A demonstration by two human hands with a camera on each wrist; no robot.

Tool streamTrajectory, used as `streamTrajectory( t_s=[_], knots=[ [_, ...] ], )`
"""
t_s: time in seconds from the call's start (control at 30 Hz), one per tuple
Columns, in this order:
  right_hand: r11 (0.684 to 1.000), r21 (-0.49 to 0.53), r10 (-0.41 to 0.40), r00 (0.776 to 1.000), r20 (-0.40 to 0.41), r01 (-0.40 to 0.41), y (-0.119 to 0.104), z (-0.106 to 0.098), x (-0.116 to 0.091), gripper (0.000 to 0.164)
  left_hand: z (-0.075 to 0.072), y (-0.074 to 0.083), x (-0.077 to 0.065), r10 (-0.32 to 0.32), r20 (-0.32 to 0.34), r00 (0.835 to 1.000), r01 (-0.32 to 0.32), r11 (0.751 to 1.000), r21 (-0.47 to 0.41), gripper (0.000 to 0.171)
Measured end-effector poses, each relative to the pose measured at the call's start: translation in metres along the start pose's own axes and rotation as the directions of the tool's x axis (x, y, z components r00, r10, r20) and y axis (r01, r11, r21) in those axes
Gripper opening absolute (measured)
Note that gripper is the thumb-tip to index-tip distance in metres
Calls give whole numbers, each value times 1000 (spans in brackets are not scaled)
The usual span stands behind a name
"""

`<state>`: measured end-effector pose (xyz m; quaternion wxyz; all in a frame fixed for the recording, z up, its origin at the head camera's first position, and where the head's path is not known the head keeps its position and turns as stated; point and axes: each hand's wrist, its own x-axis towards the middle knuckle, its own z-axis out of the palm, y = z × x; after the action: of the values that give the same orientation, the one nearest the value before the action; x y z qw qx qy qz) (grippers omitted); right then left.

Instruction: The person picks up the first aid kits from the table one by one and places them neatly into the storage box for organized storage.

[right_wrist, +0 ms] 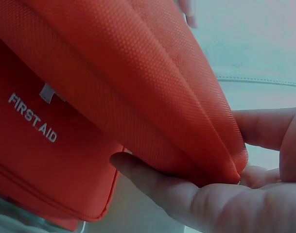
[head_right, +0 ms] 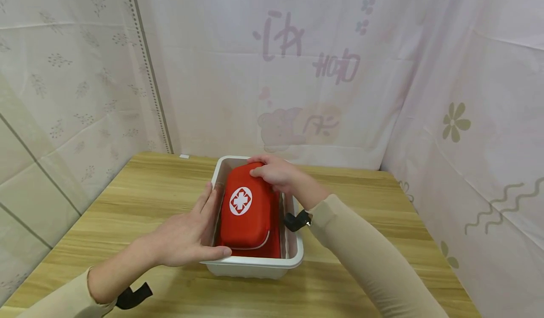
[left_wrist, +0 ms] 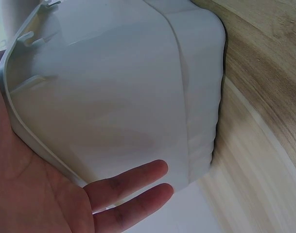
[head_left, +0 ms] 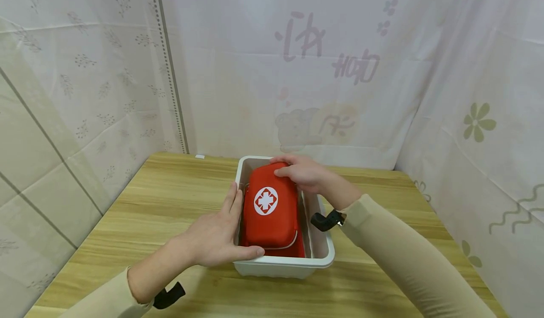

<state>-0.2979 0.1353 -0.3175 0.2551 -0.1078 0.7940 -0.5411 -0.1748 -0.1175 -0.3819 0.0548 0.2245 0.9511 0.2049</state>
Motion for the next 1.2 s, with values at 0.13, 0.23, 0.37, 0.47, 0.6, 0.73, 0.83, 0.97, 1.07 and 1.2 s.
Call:
streamTrajectory(
  t_s=[0.13,0.23,0.37,0.47,0.6,0.73,0.83,0.97,1.07,1.2],
  knots=[
    [1000,10,18,1000,2,-18,-1,5,6,54,0,0,0,1,0,1000,-1,1000,-6,142],
    [998,54,39,999,14,-40,1,7,11,55,-1,0,0,2,-4,1000,-2,1000,-15,142],
    [992,95,76,997,25,-78,7,8,17,56,-1,1,0,3,-7,1000,-3,1000,-19,143],
    [990,92,103,995,11,-103,10,8,19,57,-1,1,0,7,-7,1000,-7,1000,-16,143],
    [991,29,130,991,-36,-129,13,7,19,57,-1,2,0,12,-12,1000,-12,1000,-18,143],
    [989,-35,141,986,-92,-145,14,8,17,59,-1,1,0,10,-14,1000,-10,1000,-21,143],
    [988,-49,137,984,-118,-144,14,8,16,60,0,0,-1,4,-11,1000,-5,1000,-27,144],
    [992,-42,116,986,-124,-122,13,5,13,60,0,-1,-1,5,-13,1000,-5,1000,-29,144],
    [993,-45,98,988,-117,-104,12,2,11,61,1,-1,-1,8,-16,1000,-8,1000,-28,144],
    [994,-50,87,991,-102,-93,10,0,7,62,1,-2,-1,7,-17,1000,-8,1000,-26,145]
  ],
)
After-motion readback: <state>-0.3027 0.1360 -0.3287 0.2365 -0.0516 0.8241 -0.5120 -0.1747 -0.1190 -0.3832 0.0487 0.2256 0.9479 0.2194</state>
